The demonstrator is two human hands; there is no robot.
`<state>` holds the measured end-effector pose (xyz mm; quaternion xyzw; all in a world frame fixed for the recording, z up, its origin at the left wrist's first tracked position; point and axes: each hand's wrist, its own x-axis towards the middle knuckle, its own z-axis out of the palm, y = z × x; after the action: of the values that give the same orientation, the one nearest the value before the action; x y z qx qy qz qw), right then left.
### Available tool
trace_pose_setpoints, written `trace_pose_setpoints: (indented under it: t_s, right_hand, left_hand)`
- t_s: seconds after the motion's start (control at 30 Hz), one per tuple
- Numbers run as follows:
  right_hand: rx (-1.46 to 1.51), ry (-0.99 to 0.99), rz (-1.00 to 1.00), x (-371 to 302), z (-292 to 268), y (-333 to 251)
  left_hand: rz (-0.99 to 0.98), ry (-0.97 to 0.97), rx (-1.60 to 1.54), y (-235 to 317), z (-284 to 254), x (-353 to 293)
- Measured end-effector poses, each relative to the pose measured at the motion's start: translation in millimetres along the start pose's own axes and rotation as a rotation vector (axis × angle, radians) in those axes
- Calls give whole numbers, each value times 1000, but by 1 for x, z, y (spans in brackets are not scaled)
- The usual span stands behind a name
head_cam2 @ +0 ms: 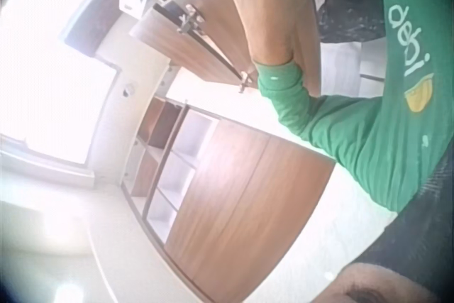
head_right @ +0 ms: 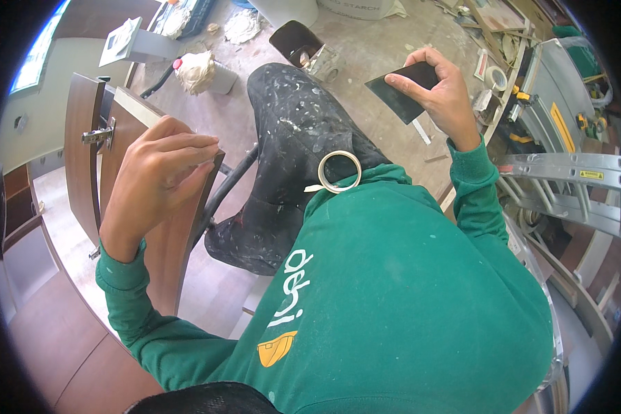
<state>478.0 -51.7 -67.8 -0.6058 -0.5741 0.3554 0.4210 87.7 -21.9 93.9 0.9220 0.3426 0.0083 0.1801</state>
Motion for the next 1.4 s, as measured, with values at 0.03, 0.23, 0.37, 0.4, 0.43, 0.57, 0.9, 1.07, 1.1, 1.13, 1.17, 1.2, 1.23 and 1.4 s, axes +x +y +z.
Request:
trace_pose_setpoints:
  t_s: [0.03, 0.23, 0.37, 0.4, 0.43, 0.57, 0.9, 1.07, 1.1, 1.13, 1.17, 1.2, 1.23, 1.4]
  right_hand:
    - [-2, -1, 3, 0, 0, -1]
    - [-17, -6, -6, 1, 0, -3]
    - [-13, -3, -11, 1, 0, 0]
    - [-11, -4, -10, 1, 0, 0]
    - [-17, 0, -18, 1, 0, 0]
    - [-26, 7, -22, 2, 0, -1]
    - [20, 26, -22, 3, -2, 3]
    - [26, 44, -31, 3, -3, -2]
    - [28, 47, -30, 2, -3, -2]
    - [23, 44, -18, 2, -4, -2]
    - [19, 42, -6, 2, -4, -1]
    - [14, 38, 6, 2, -3, -1]
    - [9, 37, -1, 1, -3, -1]
    - [-10, 35, -19, 1, -2, 0]
  left_hand:
    - [10, -10, 35, 3, -1, 1]
    - [85, -57, 194, 7, -5, 4]
    - [88, -75, 184, 8, -5, 6]
    - [95, -78, 188, 8, -5, 7]
    - [101, -81, 192, 9, -5, 7]
    - [126, -72, 194, 8, -4, 6]
    - [130, -24, 122, 1, 1, 7]
    - [-35, 1, -63, -9, 4, -2]
    - [-29, 8, -59, -9, 4, -3]
    - [-25, 16, -59, -7, 4, -6]
    - [-22, 24, -58, -6, 4, -8]
    - [-12, 23, -40, -4, 3, -7]
    - [-5, 24, -24, -1, 1, -7]
    - [50, -5, 64, 0, -2, -2]
